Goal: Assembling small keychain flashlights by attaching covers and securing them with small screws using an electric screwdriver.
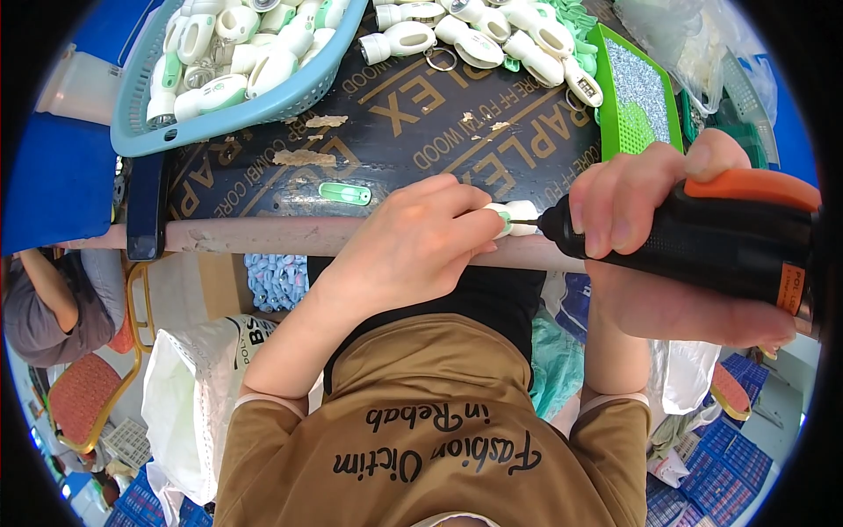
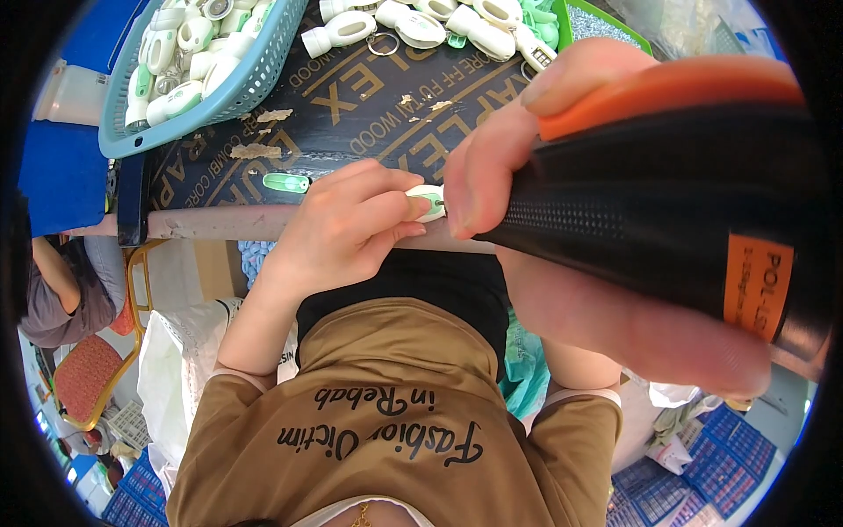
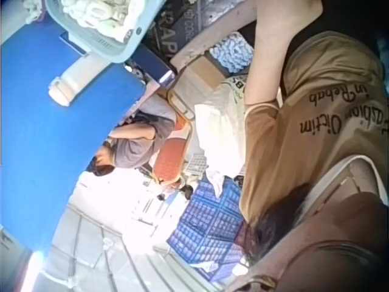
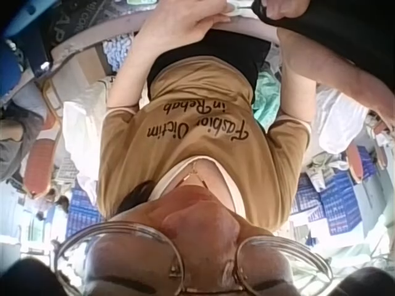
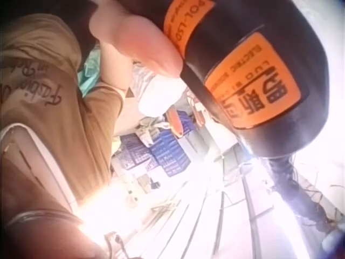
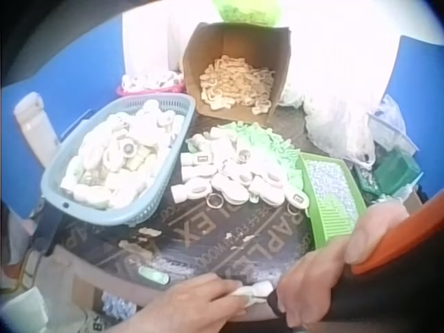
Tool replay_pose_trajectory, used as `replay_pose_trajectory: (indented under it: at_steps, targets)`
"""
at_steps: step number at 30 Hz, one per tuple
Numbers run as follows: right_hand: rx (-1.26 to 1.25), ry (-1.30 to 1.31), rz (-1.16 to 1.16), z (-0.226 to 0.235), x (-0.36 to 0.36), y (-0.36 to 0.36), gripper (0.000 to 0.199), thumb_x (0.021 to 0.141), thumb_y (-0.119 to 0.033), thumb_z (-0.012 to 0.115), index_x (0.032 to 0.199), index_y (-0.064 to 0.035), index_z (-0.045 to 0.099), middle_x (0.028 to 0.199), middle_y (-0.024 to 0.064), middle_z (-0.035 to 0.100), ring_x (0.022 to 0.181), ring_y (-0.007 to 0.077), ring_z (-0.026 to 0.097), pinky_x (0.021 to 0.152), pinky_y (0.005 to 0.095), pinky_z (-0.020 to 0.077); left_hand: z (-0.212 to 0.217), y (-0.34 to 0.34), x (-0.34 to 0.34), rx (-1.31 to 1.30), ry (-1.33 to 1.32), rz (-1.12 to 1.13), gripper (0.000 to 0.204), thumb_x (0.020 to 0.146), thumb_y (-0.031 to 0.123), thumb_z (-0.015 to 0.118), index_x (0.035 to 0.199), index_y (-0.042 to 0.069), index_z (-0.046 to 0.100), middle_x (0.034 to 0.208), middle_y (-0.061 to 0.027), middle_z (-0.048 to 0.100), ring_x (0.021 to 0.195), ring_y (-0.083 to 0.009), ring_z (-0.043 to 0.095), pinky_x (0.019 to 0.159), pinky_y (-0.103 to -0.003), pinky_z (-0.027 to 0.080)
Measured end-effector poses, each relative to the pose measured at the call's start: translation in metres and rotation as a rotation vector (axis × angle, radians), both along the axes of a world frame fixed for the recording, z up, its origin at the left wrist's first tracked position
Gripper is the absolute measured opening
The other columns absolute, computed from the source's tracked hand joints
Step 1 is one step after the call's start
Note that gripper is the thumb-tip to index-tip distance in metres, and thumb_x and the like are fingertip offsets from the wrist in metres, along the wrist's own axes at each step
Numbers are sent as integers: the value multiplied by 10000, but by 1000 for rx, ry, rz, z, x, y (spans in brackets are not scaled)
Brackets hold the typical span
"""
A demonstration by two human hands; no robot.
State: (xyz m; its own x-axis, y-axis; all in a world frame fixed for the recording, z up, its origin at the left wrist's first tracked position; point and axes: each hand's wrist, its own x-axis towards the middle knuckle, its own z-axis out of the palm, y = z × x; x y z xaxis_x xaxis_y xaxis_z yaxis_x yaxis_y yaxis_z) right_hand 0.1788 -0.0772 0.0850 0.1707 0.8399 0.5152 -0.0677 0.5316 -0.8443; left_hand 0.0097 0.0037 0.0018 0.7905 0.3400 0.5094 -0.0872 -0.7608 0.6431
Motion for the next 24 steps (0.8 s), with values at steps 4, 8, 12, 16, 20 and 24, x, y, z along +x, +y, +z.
replay_pose_trajectory:
  at_steps: [4,8,12,16,20,24]
  targets:
    - [-3,-9,18,-2,0,1,903,576,-902,480,1026,-119,470,615,18,504,479,142,477,493,295,395,0,0,-3,8,11,17,204,658,51,743,835,47,642,884,-100,639,717,-263,592,603,-350,484]
    - [-11,-30,13,-2,-4,5,899,571,-904,482,1012,-121,471,609,17,502,471,142,474,486,293,393,0,0,-2,6,7,2,211,652,38,739,837,46,637,883,-99,638,720,-265,592,604,-354,484]
    - [-18,-48,15,-1,-4,4,895,566,-906,483,998,-122,472,602,16,500,464,142,471,479,292,391,-1,0,-1,9,9,3,219,644,14,728,839,48,633,871,-96,632,720,-268,592,600,-356,483]
    - [-19,-58,27,-6,5,16,891,562,-908,485,984,-123,473,595,15,498,456,141,468,471,290,389,-3,-1,-2,16,14,17,222,642,7,724,840,48,632,858,-92,627,722,-267,593,597,-356,482]
    - [-18,-73,20,-5,-7,4,888,558,-909,486,973,-125,473,589,14,496,450,141,466,466,289,387,-1,-1,-1,26,9,21,212,647,6,721,833,45,627,854,-91,627,722,-264,593,596,-355,482]
    - [79,213,-134,-17,-17,-3,917,562,-918,462,1009,-117,485,586,20,485,470,146,463,493,296,389,0,-1,-1,32,15,20,198,655,14,725,822,40,620,849,-95,626,711,-264,591,593,-356,479]
